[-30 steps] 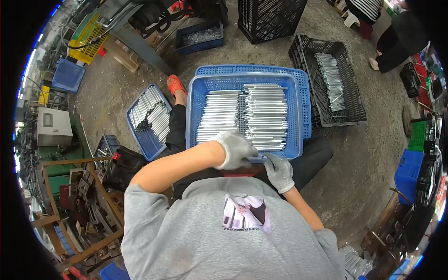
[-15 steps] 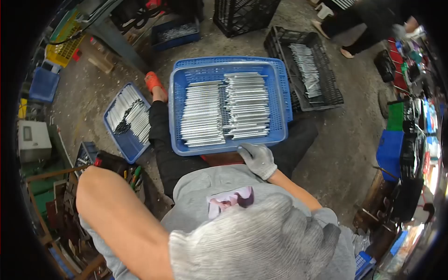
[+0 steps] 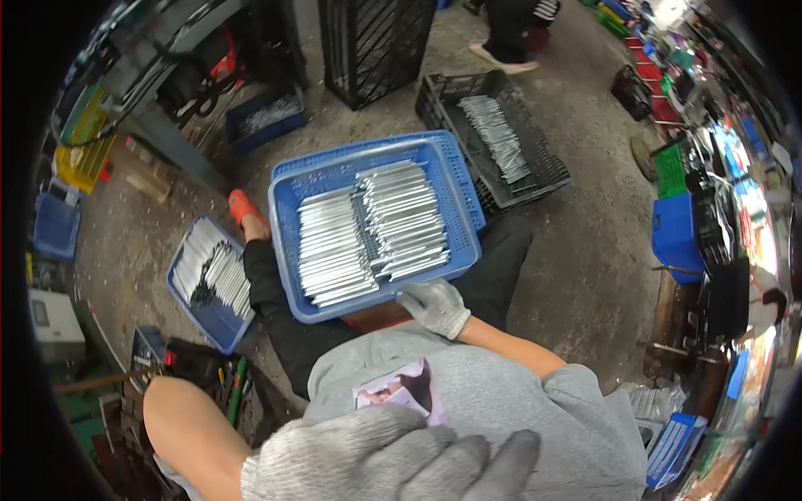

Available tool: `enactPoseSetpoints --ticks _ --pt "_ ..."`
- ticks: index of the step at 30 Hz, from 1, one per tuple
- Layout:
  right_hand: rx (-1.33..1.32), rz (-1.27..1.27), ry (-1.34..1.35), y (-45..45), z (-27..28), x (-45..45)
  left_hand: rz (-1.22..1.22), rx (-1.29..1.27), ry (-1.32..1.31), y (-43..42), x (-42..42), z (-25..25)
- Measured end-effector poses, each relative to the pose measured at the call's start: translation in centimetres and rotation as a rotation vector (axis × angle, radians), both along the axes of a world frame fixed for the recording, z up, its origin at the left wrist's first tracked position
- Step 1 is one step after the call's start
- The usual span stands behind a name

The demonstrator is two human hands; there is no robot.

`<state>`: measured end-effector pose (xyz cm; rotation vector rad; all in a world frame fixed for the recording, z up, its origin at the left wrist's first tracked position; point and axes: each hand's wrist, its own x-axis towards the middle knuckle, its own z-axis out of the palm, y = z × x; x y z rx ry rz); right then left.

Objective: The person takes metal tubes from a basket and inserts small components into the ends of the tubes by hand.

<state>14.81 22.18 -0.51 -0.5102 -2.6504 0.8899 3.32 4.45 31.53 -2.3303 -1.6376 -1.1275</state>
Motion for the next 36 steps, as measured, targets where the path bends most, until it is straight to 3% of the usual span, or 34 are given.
enactPoseSetpoints --ticks 6,9,11,14,16,18,21,24,26,31,36 --pt "0.052 -0.006 0.128 -0.4 -0.2 -0.3 -0.113 0.005 0.112 -1.8 -2.1 -0.7" --pt "0.030 -0.023 0.100 -0.1 -0.1 0.2 -0.165 -0.123 0.244 -2.0 -4.0 -0.4" --pt "-0.027 0.010 0.065 -0.7 -0.4 0.0 0.164 -0.464 0.046 -0.5 -5.1 -2.4" --pt "-0.052 0.057 -0.005 -0.6 -0.4 0.3 0.561 -0.586 0.027 2.5 -9.7 -13.4" --pt "-0.068 0.091 -0.096 -0.3 -0.3 0.2 0.596 -0.760 -0.058 3.4 -12.9 -22.2" --pt "-0.071 0.090 -0.077 -0.7 -0.1 -0.2 0.581 -0.818 0.018 3.5 -14.4 -29.8" --pt "-0.098 0.070 -0.073 -0.9 0.4 0.0 0.640 -0.932 0.267 4.4 -14.5 -35.9" --pt "-0.099 0.079 -0.064 -1.0 -0.3 0.0 0.683 -0.937 0.263 4.4 -14.3 -40.3" --pt "-0.096 0.091 -0.054 -0.8 -0.7 -0.1 0.729 -0.940 0.259 4.4 -14.3 -41.7" --pt "-0.088 0.103 -0.020 -0.8 -1.1 -0.1 0.725 -1.083 0.034 4.8 -13.5 -37.7" --pt "-0.095 0.098 -0.075 -1.0 -0.4 -0.3 0.739 -1.115 -0.046 4.4 -14.2 -40.6"
